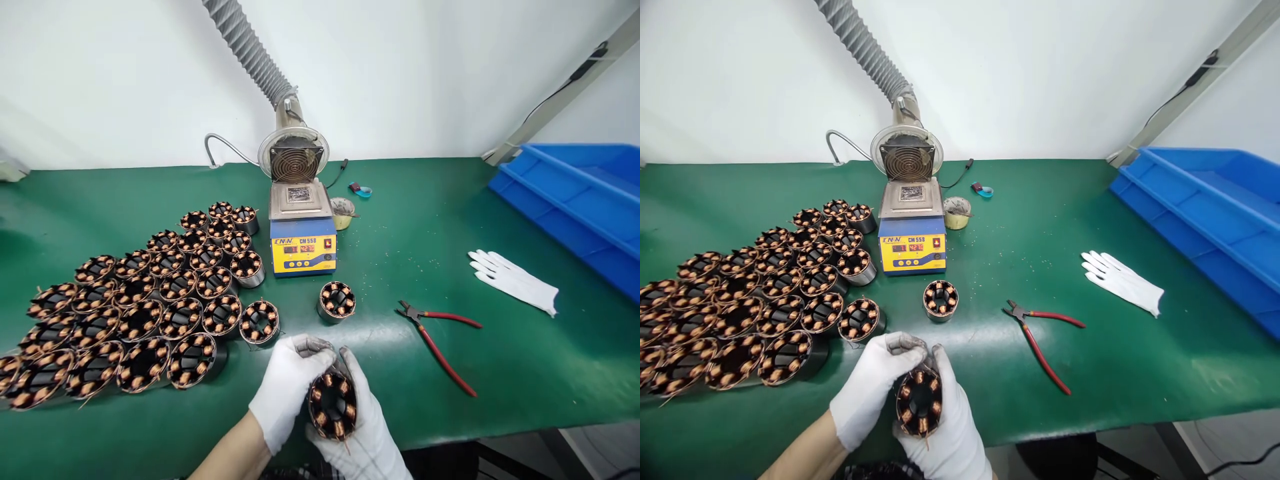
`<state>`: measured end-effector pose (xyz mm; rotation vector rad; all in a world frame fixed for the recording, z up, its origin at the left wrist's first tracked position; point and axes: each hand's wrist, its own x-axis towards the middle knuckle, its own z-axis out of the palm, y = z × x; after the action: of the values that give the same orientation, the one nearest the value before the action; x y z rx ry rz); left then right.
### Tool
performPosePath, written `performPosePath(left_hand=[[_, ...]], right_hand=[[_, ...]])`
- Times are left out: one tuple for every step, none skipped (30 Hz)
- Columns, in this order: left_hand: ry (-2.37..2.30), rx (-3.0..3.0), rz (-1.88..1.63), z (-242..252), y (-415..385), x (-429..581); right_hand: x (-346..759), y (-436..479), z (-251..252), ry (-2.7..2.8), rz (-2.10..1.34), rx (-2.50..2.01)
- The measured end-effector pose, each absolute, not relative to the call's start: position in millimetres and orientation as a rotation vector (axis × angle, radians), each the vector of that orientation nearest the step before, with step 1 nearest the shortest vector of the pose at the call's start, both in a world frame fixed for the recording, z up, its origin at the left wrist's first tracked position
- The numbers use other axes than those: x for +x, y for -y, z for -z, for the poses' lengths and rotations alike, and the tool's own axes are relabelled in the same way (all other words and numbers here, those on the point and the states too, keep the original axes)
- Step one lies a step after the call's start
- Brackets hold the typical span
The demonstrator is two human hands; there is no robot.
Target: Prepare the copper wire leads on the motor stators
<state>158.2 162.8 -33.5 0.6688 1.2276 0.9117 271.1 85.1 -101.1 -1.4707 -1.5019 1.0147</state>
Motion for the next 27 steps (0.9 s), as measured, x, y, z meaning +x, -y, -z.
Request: performPosePath(left_hand=[[-1.242, 0.636, -0.976, 35, -161, 156], [-1.263, 0.603, -1.056, 36, -159, 153], [-1.294, 0.567, -1.139, 37, -156, 148], [-1.331, 0.540, -1.199, 38, -152, 142], [-1.359, 0.543, -1.207, 37, -149, 136], [-1.368, 0.589, -1.154, 37, -146, 131], [-1.354, 0.667, -1.053, 37, -143, 126], [-1.313, 0.770, -0.928, 37, -142, 122], [-1.255, 0.881, -0.812, 37, -142, 120], [-1.192, 0.981, -0.734, 37, -144, 120], [-1.136, 1.051, -0.686, 38, -147, 121], [-1.093, 1.090, -0.656, 39, -151, 123], [-1.061, 1.106, -0.631, 40, -154, 125], [-1.044, 1.106, -0.610, 41, -158, 127], [-1.046, 1.094, -0.604, 41, -161, 128], [-1.070, 1.076, -0.617, 41, -163, 128], [-1.115, 1.058, -0.653, 41, -164, 128], [-1.166, 1.036, -0.703, 41, -164, 127], [-1.205, 0.996, -0.745, 40, -163, 125], [-1.222, 0.945, -0.766, 38, -162, 124], [-1.211, 0.888, -0.762, 37, -162, 123], [-1.178, 0.826, -0.746, 36, -161, 123], [-1.136, 0.766, -0.729, 35, -161, 124], [-1.099, 0.715, -0.720, 35, -161, 126], [-1.079, 0.675, -0.728, 36, -162, 129], [-1.075, 0.642, -0.755, 37, -162, 133], [-1.083, 0.609, -0.789, 38, -163, 136]], right_hand=[[272, -85, 102, 1.523, -0.961, -1.472], [273, -85, 103, 1.557, -0.903, -1.461], [274, -84, 104, 1.600, -0.845, -1.439], [275, -84, 104, 1.641, -0.783, -1.409], [277, -85, 105, 1.676, -0.727, -1.376], [278, -85, 105, 1.703, -0.681, -1.346], [279, -85, 105, 1.722, -0.655, -1.327], [279, -86, 104, 1.732, -0.643, -1.325], [279, -86, 104, 1.737, -0.634, -1.329], [279, -87, 103, 1.740, -0.629, -1.335], [278, -88, 101, 1.745, -0.626, -1.336], [278, -88, 100, 1.751, -0.627, -1.333], [277, -89, 98, 1.756, -0.627, -1.331], [277, -89, 97, 1.759, -0.623, -1.328], [277, -89, 96, 1.760, -0.621, -1.332], [276, -89, 96, 1.757, -0.619, -1.341], [276, -89, 96, 1.746, -0.620, -1.357], [276, -88, 96, 1.732, -0.619, -1.372], [275, -88, 97, 1.719, -0.626, -1.385], [275, -87, 98, 1.709, -0.641, -1.394], [275, -87, 99, 1.703, -0.661, -1.402], [275, -86, 99, 1.704, -0.675, -1.407], [275, -86, 100, 1.707, -0.687, -1.413], [275, -86, 100, 1.710, -0.694, -1.419], [275, -87, 99, 1.711, -0.693, -1.423], [276, -87, 99, 1.711, -0.687, -1.425], [276, -87, 99, 1.710, -0.685, -1.423]])
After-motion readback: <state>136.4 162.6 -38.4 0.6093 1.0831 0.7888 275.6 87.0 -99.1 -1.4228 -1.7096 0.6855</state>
